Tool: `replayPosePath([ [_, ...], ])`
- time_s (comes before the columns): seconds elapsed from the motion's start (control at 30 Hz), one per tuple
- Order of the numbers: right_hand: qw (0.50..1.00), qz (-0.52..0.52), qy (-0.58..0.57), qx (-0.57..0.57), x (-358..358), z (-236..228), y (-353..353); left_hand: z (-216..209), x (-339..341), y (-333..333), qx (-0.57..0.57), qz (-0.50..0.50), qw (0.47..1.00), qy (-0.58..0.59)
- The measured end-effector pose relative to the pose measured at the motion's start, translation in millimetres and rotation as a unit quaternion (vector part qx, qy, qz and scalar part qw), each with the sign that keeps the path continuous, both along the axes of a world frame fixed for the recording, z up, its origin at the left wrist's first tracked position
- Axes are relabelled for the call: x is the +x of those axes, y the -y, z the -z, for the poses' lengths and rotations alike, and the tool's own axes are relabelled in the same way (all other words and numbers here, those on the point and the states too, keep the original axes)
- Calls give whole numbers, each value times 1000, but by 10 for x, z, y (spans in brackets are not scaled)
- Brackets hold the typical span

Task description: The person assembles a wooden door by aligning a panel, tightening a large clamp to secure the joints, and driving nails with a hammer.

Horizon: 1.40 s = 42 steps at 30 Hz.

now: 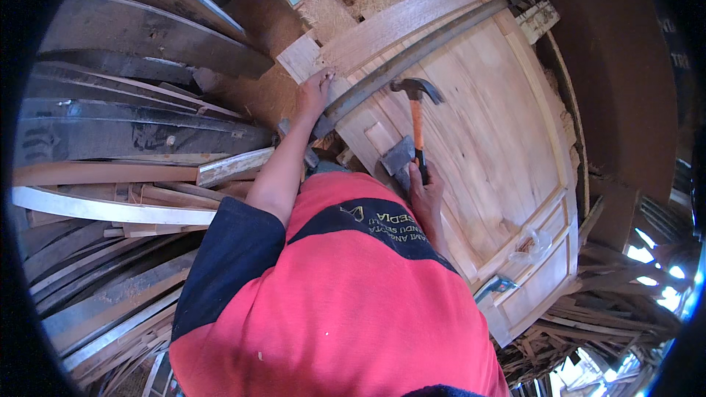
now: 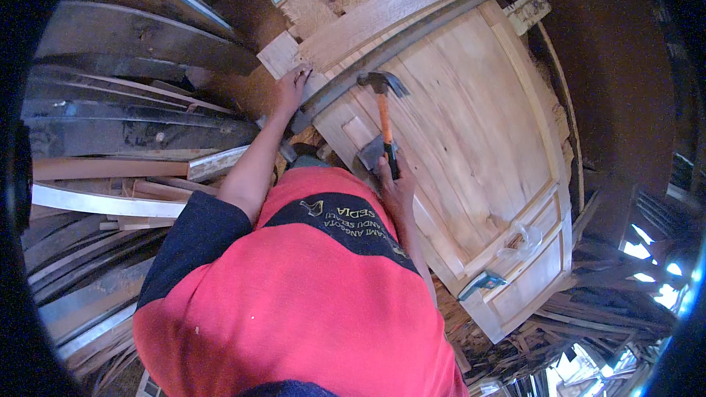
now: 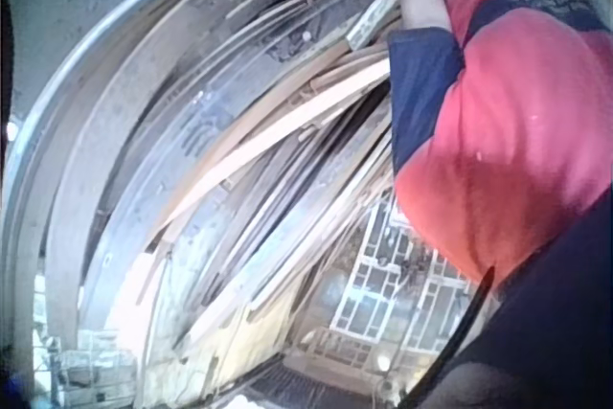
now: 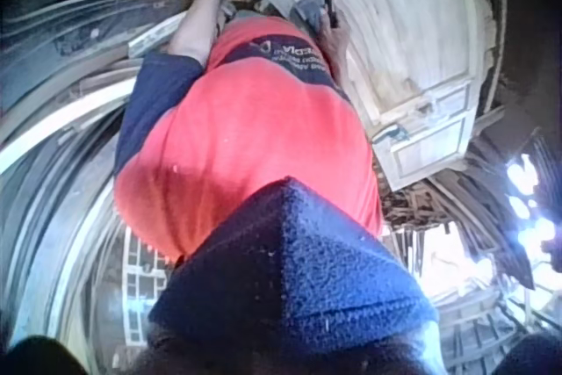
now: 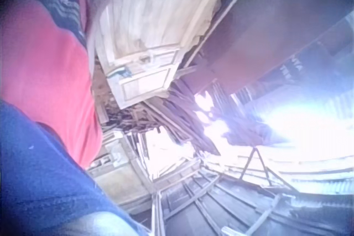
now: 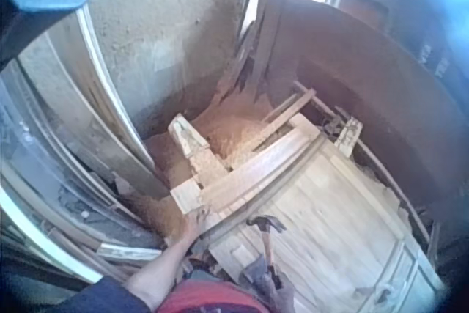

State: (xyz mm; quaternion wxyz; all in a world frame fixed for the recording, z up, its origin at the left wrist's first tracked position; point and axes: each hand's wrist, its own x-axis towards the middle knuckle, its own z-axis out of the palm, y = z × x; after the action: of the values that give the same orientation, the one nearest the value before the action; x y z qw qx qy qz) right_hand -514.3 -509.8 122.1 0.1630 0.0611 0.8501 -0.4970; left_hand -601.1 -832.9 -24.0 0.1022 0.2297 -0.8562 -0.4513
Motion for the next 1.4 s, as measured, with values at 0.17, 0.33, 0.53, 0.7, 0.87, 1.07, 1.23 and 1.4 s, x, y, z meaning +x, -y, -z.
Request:
replayPosePath([
  [0.17, 995, -89, -11, 40, -404, -72, 371, -231, 38, -23, -44, 21, 997, 54],
  [0.33, 980, -165, -93, 60, -571, 89, 482, -272, -38, 24, -69, 61, 996, 11],
  [0.53, 974, -170, -148, 35, -687, -108, 693, -244, -85, 79, -75, 76, 993, 51],
  [0.7, 966, -227, -73, 95, -784, 336, 806, -166, -127, 76, -67, 68, 992, 82],
  [0.87, 962, -228, -97, 112, -960, 286, 780, 41, -127, 165, -37, 96, 992, 68],
  [1.07, 928, -206, -306, -46, -906, 60, 743, 231, 16, 207, 83, -65, 991, -88],
  [1.23, 950, -263, -84, 144, -923, 607, 771, 171, 95, 458, 258, -221, 940, -14],
  [1.4, 964, -193, -165, 82, -1001, 70, 851, -13, 268, 698, 509, -311, 803, -22],
])
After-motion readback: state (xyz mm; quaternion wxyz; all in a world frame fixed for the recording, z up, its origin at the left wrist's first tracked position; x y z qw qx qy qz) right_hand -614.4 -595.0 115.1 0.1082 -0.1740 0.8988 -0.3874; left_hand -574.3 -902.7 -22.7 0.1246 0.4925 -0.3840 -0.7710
